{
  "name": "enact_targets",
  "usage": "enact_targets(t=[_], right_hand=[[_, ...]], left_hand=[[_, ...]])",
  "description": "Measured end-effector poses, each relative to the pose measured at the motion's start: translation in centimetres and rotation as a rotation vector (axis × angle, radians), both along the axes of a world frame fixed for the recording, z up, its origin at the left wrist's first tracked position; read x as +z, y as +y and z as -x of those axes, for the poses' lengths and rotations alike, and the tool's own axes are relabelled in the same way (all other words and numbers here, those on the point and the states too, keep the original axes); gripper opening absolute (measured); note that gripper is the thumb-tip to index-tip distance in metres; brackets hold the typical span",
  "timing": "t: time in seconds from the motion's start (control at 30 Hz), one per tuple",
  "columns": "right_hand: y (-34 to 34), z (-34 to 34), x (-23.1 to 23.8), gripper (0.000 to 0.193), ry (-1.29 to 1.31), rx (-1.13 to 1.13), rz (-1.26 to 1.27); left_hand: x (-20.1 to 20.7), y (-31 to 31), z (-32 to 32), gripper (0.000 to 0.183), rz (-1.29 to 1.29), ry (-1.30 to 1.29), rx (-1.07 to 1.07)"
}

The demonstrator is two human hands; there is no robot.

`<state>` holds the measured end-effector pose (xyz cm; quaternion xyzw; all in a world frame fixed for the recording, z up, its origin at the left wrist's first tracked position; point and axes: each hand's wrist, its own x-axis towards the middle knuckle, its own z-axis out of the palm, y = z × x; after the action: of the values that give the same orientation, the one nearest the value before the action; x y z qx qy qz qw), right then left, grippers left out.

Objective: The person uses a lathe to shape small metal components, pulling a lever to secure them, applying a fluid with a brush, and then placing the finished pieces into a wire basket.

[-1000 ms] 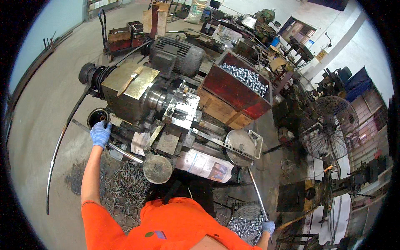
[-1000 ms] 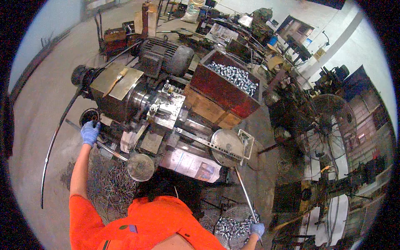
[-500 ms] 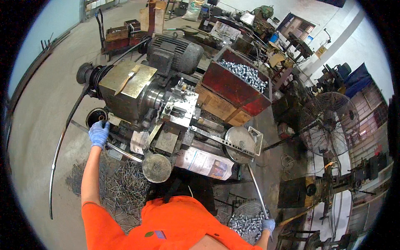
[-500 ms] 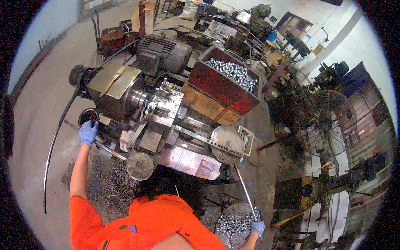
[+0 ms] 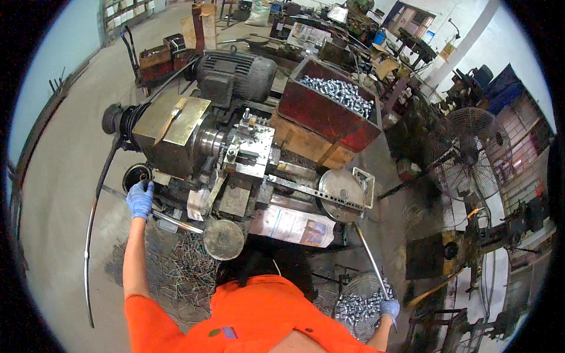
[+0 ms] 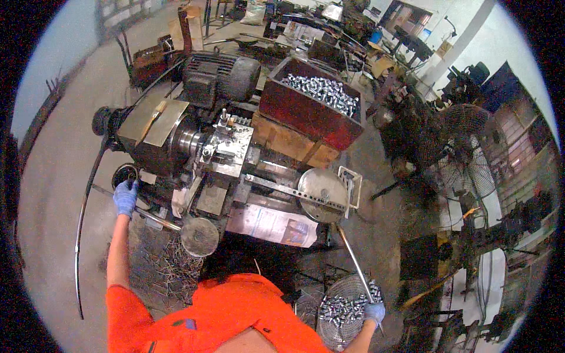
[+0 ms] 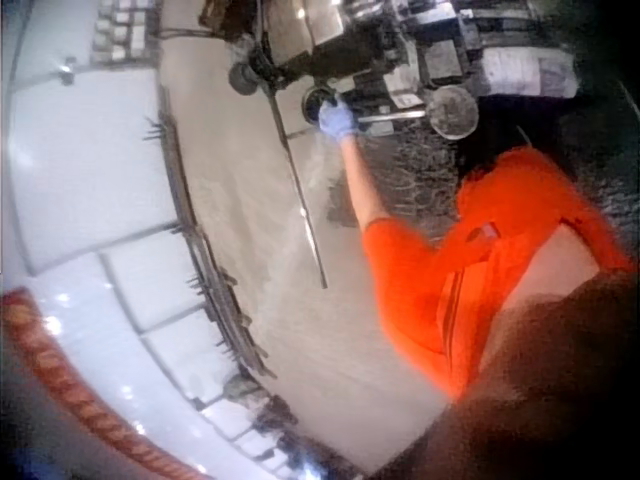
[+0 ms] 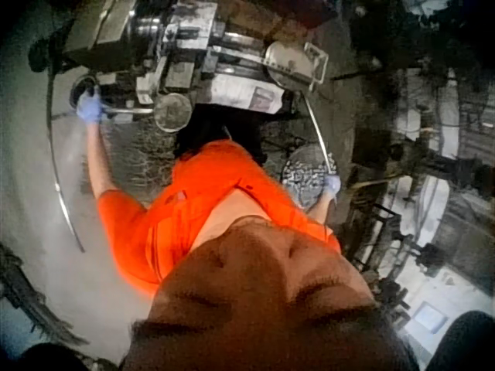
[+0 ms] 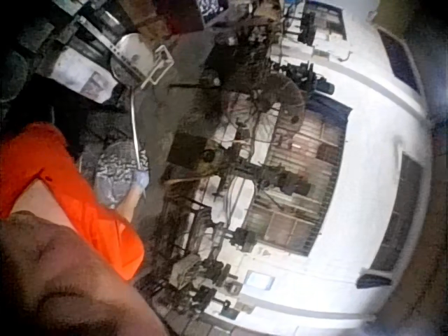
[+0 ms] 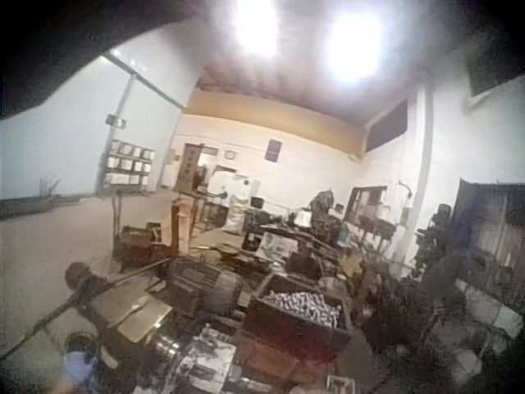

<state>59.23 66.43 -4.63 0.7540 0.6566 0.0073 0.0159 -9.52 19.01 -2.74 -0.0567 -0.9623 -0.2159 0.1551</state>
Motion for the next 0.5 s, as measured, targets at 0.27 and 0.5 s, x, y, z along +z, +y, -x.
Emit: enact_targets(t=[0.27, 0.5], right_hand=[[1.2, -3.1, -2.9, 0.035, -0.041, 0.024, -0.010], [0.5, -2.7, -2.5, 0.041, -0.001, -0.042, 0.040]], left_hand=[[0.3, 0.6, 0.2, 0.032, -0.007, -0.073, -0.011], [-0.5, 0.0, 0.8, 0.033, -0.002, -0.058, -0.024]])
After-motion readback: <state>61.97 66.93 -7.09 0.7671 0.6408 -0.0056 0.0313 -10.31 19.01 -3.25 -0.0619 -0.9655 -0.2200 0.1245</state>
